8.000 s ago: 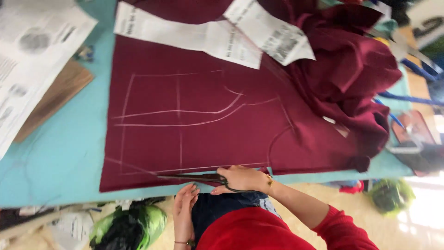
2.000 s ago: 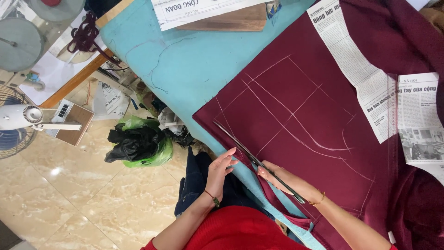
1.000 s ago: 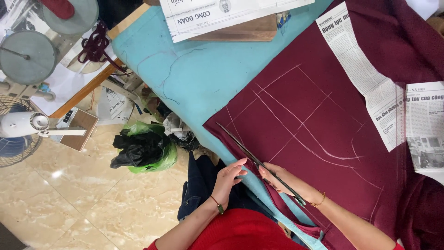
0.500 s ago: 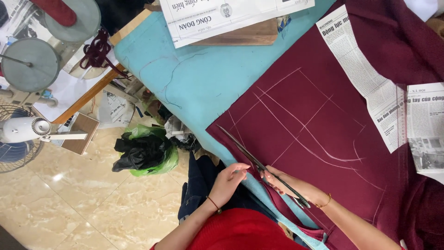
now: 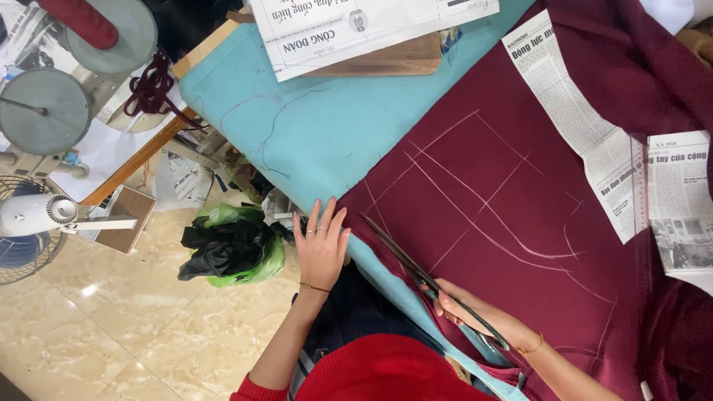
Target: The person uses a ruler and chalk to draw pattern lines on a piece of maroon fabric laid out on a table. They then use scissors to cut the fabric along the marked lines.
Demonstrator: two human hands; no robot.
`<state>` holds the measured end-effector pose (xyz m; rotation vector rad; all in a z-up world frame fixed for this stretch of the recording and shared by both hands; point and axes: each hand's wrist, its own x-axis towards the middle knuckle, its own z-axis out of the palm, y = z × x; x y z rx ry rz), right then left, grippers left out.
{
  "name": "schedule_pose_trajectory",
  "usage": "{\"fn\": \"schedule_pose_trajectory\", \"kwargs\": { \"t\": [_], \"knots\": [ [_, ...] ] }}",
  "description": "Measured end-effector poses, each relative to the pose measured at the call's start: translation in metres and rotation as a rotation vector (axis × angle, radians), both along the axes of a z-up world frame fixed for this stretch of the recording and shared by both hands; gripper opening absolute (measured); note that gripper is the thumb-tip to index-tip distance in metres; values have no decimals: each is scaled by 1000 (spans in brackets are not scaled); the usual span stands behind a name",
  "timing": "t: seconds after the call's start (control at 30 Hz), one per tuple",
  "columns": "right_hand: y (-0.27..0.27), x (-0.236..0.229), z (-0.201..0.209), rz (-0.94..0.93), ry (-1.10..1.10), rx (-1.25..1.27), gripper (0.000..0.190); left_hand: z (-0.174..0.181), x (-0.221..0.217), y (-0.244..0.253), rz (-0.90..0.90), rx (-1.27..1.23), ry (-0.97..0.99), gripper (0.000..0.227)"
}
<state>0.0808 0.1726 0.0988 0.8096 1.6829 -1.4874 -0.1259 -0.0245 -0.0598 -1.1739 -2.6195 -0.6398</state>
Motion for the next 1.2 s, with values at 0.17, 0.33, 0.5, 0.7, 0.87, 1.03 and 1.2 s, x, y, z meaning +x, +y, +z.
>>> {"fn": "schedule_pose_trajectory", "kwargs": {
  "t": [0.17,0.33,0.5,0.7,0.87,1.03,1.2],
  "knots": [
    [-9,-32,25,-117,-54,-59,59,-3,-2,-2,-17,85,30,34],
    [-5,-27,-5,-73,100,-35,42,-9,-1,-3,-24,125,7,36],
    [-2,-17,-27,-6,-106,99,91,-10,-1,-2,-30,159,-16,37],
    [-9,-32,-17,-47,-97,69,91,-12,-1,-2,-33,191,-29,37],
    [-5,-8,-67,-103,162,19,52,-13,-1,-2,-37,203,-46,37],
    [-7,-11,-63,-76,129,105,49,-12,-1,-2,-36,203,-35,38],
    [-7,-20,-38,-4,-105,123,96,-10,-2,-4,-40,182,-52,38]
  ]
}}
